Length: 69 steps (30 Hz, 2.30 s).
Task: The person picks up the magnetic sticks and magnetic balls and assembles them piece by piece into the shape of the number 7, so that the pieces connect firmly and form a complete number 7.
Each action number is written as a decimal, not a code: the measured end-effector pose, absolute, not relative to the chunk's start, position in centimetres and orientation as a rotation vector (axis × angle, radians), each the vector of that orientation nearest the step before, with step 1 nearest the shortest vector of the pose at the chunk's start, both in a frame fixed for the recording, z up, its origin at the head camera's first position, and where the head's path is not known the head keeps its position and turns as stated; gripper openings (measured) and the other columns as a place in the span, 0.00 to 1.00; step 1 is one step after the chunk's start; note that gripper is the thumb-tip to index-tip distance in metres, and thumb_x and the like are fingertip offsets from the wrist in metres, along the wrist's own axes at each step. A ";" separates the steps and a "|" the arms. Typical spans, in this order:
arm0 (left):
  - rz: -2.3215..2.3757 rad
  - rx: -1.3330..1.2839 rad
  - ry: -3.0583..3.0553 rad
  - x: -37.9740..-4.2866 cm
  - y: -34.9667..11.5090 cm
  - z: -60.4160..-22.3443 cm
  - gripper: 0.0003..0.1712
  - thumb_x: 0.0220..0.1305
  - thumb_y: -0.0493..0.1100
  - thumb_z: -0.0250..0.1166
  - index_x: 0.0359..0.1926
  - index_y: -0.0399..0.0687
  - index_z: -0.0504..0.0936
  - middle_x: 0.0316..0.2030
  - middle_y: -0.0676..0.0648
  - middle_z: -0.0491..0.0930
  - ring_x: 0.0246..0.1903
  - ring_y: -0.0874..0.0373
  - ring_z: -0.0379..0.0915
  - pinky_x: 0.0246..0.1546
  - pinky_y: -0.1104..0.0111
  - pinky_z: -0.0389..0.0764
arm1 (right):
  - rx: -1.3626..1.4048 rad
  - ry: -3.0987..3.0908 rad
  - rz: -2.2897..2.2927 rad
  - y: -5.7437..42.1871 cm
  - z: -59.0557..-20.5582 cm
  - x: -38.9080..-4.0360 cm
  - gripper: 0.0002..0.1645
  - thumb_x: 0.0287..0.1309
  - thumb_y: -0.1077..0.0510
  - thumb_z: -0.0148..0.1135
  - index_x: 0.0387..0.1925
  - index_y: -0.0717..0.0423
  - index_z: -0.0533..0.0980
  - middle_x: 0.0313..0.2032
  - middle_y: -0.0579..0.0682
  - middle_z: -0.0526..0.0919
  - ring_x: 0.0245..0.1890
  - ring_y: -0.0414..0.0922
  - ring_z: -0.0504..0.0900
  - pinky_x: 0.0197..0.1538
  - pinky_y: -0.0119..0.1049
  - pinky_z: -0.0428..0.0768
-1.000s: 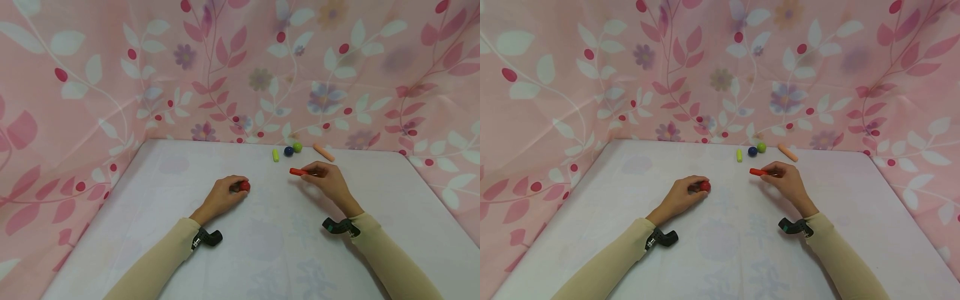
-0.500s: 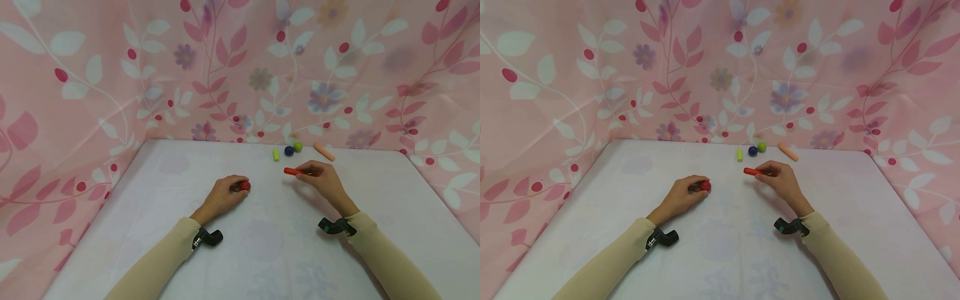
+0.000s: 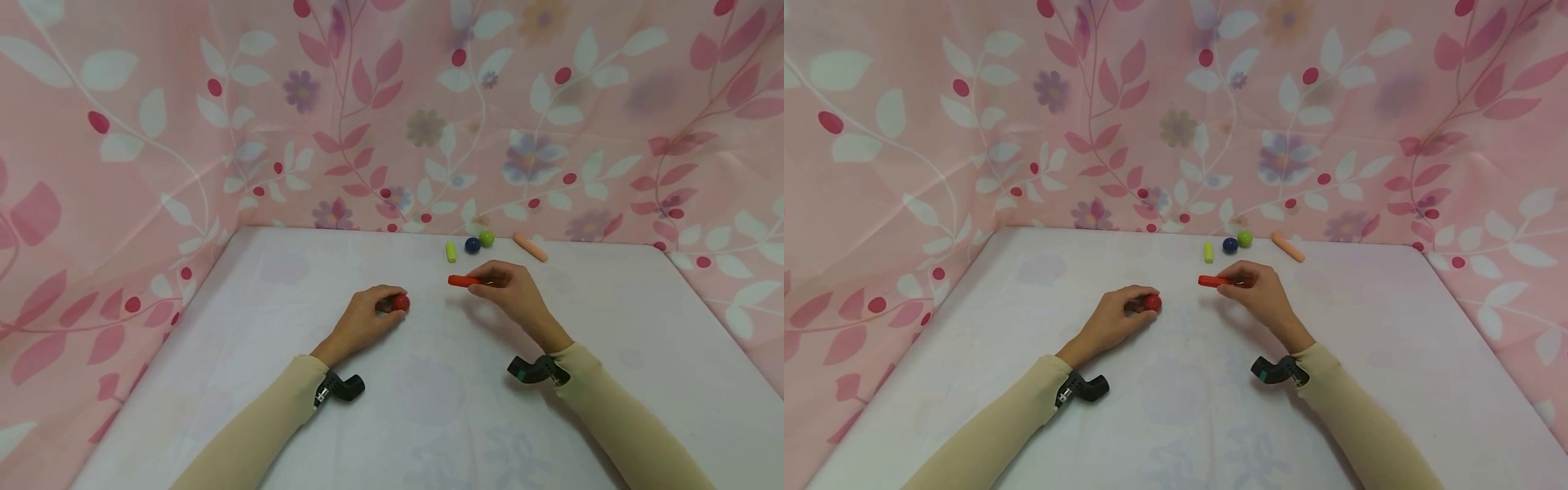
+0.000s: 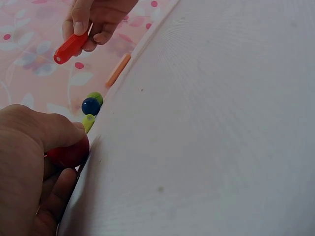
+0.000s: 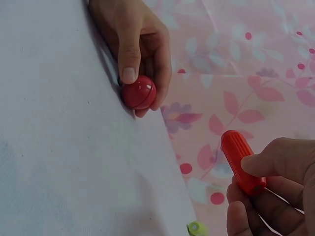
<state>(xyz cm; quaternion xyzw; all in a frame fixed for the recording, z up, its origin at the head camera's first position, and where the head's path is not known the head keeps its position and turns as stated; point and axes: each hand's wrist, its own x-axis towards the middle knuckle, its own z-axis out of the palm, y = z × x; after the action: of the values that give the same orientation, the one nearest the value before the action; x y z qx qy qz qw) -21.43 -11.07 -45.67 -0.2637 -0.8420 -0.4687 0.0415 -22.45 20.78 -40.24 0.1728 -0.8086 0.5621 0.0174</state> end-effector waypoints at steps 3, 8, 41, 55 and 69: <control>-1.434 -0.808 -2.576 -21.4 -11.0 -45.7 0.23 0.65 0.38 0.74 0.60 0.42 0.84 0.51 0.47 0.84 0.45 0.58 0.82 0.50 0.62 0.82 | 0.532 -2.522 1.752 20.3 -40.2 -22.2 0.11 0.62 0.61 0.75 0.46 0.57 0.87 0.44 0.54 0.87 0.42 0.52 0.85 0.42 0.36 0.81; -1.425 -0.807 -2.577 -21.3 -11.0 -45.6 0.22 0.65 0.38 0.74 0.60 0.42 0.84 0.51 0.47 0.84 0.45 0.58 0.81 0.50 0.62 0.82 | 0.506 -2.567 1.736 19.7 -40.4 -22.0 0.11 0.62 0.61 0.75 0.46 0.54 0.87 0.43 0.51 0.88 0.43 0.50 0.85 0.41 0.37 0.81; -1.374 -0.884 -2.569 -21.7 -11.1 -45.9 0.26 0.67 0.32 0.69 0.66 0.43 0.81 0.57 0.47 0.82 0.49 0.57 0.79 0.52 0.62 0.81 | 0.585 -2.642 1.691 16.5 -43.2 -22.1 0.09 0.61 0.61 0.75 0.44 0.53 0.87 0.43 0.48 0.88 0.43 0.47 0.86 0.49 0.39 0.80; -1.413 -0.929 -2.552 -21.7 -11.1 -45.7 0.23 0.67 0.32 0.69 0.63 0.40 0.81 0.59 0.48 0.80 0.49 0.57 0.78 0.52 0.63 0.81 | 0.600 -2.655 1.678 15.8 -43.4 -22.1 0.09 0.61 0.62 0.75 0.43 0.52 0.87 0.42 0.46 0.88 0.42 0.47 0.85 0.46 0.37 0.80; -1.368 -0.910 -2.562 -21.7 -11.0 -45.8 0.24 0.67 0.31 0.67 0.64 0.38 0.81 0.50 0.44 0.73 0.45 0.54 0.78 0.49 0.62 0.82 | 0.598 -2.659 1.679 15.2 -43.6 -22.2 0.09 0.61 0.64 0.75 0.43 0.54 0.87 0.41 0.47 0.88 0.40 0.47 0.85 0.45 0.37 0.81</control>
<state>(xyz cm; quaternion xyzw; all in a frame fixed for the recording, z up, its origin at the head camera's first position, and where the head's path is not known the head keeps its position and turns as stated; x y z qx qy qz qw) -21.73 -10.96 -45.78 -0.2987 -0.8408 -0.4488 0.0489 -22.20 15.21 -43.65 0.1866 -0.8304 0.5242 -0.0297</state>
